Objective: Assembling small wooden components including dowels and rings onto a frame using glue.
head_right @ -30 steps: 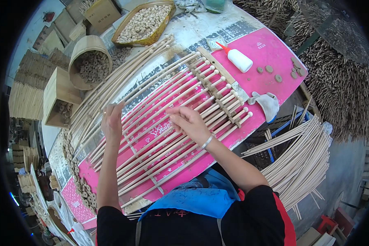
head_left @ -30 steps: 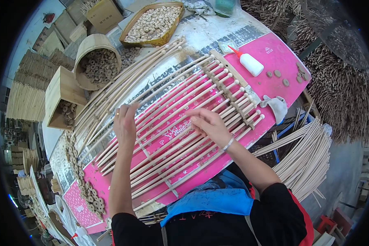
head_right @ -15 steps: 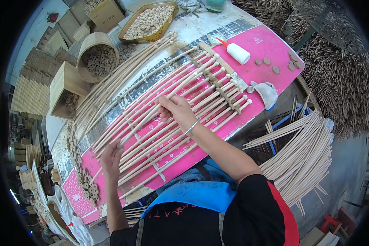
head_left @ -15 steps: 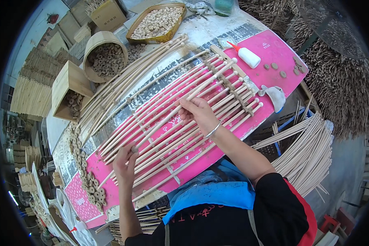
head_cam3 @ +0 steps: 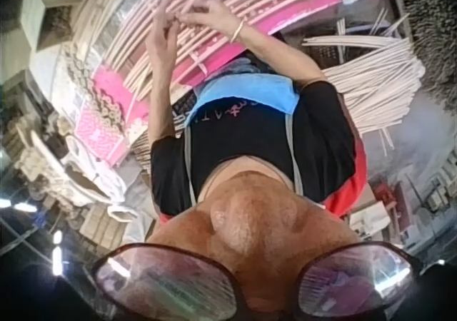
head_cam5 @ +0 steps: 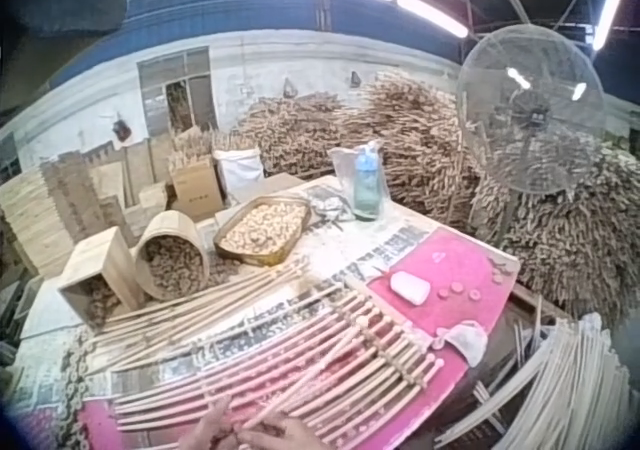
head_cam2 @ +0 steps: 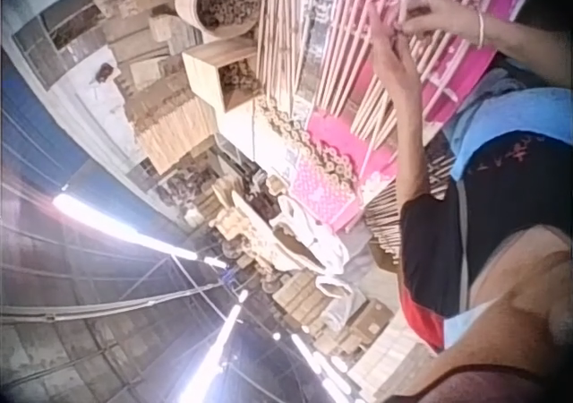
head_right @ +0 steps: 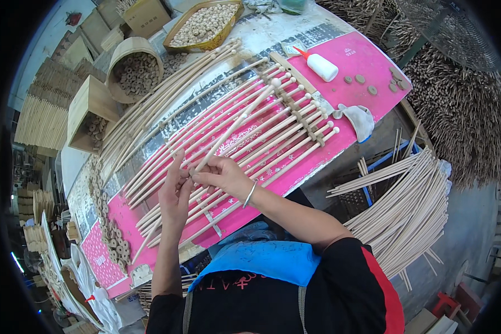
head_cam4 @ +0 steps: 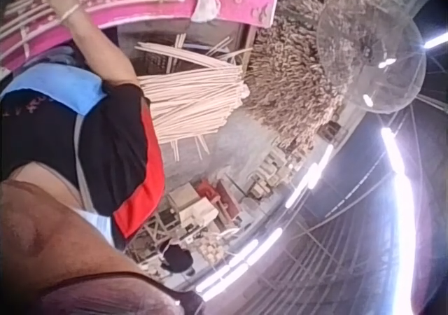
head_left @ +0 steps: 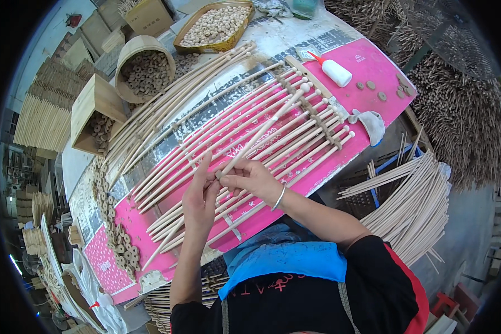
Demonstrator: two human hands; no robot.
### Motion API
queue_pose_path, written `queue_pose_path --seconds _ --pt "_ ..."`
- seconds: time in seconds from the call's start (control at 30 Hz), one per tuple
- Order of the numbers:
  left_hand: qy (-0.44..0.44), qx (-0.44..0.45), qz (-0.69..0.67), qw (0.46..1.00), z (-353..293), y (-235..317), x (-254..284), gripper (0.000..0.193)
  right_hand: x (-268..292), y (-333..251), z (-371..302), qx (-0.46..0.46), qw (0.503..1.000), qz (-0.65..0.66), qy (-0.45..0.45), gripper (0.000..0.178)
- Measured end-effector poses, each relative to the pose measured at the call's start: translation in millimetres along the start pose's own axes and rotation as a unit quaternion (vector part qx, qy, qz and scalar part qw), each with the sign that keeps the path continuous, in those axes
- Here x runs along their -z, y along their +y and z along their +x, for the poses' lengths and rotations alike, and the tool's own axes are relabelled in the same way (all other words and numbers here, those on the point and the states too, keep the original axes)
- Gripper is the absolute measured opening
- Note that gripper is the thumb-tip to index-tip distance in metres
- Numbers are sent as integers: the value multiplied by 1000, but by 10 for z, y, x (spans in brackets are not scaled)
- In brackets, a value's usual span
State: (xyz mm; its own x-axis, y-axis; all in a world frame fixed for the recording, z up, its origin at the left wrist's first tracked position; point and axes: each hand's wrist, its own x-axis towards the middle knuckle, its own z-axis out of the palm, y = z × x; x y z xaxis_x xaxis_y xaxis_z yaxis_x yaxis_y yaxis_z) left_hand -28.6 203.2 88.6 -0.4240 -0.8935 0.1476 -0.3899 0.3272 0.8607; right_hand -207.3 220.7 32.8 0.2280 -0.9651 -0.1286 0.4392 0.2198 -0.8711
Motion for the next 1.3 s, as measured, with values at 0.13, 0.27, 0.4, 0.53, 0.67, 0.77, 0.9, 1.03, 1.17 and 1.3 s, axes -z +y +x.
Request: queue_pose_path --seconds 0.13,0.27,0.4,0.53,0.67,0.77,0.9,1.03,1.17,1.3 --pt "9 41 -20 999 -60 39 90 54 248 -324 -71 45 993 11 104 30" --pt "4 58 -50 997 -161 -22 196 49 587 -541 -75 95 986 -3 133 29" --pt "17 17 3 1000 -126 -39 215 34 714 -581 -80 75 986 -58 136 38" --pt "12 -15 46 999 -76 14 218 25 685 -638 -155 73 988 16 134 43" --pt "5 6 36 999 -46 1 198 25 730 -589 -144 66 990 43 118 42" --pt "0 -17 66 998 -10 -5 146 26 852 -561 -168 53 981 -12 187 35" --pt "-8 -22 83 996 55 -12 96 26 880 -556 -199 51 983 6 179 35" --pt "-18 -2 70 997 127 -44 47 26 964 -544 -208 72 981 38 175 29" --pt "-23 -4 59 998 197 -89 -18 27 1070 -517 -192 63 976 7 206 28" --pt "-32 -8 71 997 288 -92 -85 27 1164 -504 -162 64 970 0 233 29"
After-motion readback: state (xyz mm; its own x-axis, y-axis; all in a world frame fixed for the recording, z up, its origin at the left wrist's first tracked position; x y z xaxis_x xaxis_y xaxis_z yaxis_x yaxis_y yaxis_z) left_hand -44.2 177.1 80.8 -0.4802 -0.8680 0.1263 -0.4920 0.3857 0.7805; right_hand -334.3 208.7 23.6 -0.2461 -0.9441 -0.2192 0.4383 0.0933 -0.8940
